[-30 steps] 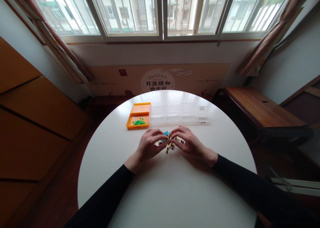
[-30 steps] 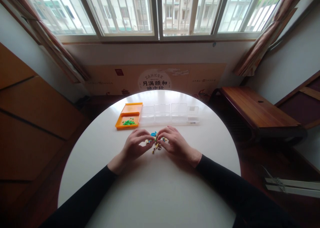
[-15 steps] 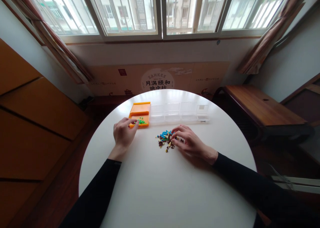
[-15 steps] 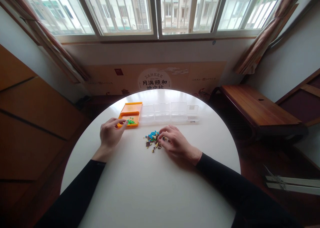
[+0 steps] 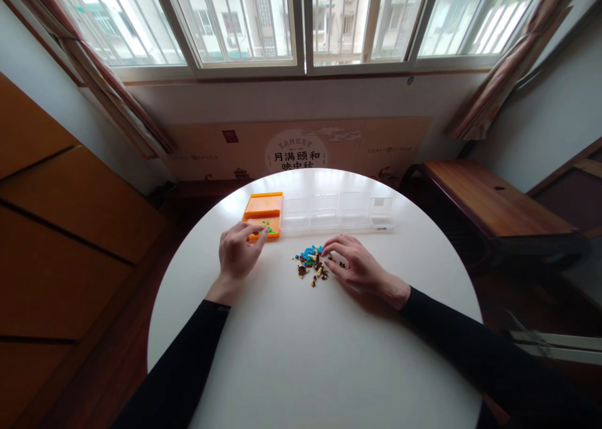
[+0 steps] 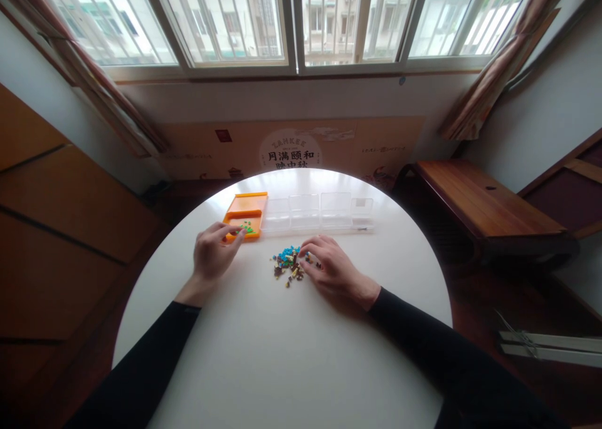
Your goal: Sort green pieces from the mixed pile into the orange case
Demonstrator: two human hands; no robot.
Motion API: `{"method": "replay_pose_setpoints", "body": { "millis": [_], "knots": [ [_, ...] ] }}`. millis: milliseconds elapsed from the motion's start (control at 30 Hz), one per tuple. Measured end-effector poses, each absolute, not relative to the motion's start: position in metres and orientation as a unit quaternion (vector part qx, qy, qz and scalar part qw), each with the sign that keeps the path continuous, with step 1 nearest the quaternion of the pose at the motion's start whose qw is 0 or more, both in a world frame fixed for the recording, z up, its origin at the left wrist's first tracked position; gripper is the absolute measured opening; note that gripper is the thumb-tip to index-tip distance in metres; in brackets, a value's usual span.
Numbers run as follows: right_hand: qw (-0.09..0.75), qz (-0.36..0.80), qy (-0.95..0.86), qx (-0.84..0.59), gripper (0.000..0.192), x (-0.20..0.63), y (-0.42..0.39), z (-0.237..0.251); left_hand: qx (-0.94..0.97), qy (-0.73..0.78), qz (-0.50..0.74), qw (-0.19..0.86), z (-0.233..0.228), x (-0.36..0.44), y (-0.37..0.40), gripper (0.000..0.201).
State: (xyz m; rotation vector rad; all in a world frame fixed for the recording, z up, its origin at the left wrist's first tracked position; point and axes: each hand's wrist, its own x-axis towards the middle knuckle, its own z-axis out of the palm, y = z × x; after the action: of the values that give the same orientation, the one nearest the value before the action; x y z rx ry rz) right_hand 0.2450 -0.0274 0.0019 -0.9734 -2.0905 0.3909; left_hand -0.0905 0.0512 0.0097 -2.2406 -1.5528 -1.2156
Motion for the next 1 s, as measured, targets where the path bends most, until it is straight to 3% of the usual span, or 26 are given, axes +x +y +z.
{"method": "replay_pose_setpoints", "body": {
  "millis": [167,333,533,1000],
  "knots": [
    [0.387,0.151,-0.828,-0.377,0.004,0.246,-0.029,0.002,-0.84,-0.373,-0.395,-0.011,0.015,-0.063,0.029,0.013],
    [0.354,0.135,-0.857,-0.349,0.028,0.245,-0.031,0.003,-0.904,-0.257,-0.337,-0.052,0.011,-0.038,0.011,0.007],
    [0.329,0.113,-0.869,-0.352,0.021,0.244,-0.031,0.0,-0.915,-0.245,-0.317,-0.052,0.007,-0.034,0.009,0.006],
    [0.324,0.084,-0.874,-0.352,0.027,0.238,-0.03,-0.002,-0.914,-0.251,-0.315,-0.054,0.004,-0.034,0.011,0.006]
  ]
}}
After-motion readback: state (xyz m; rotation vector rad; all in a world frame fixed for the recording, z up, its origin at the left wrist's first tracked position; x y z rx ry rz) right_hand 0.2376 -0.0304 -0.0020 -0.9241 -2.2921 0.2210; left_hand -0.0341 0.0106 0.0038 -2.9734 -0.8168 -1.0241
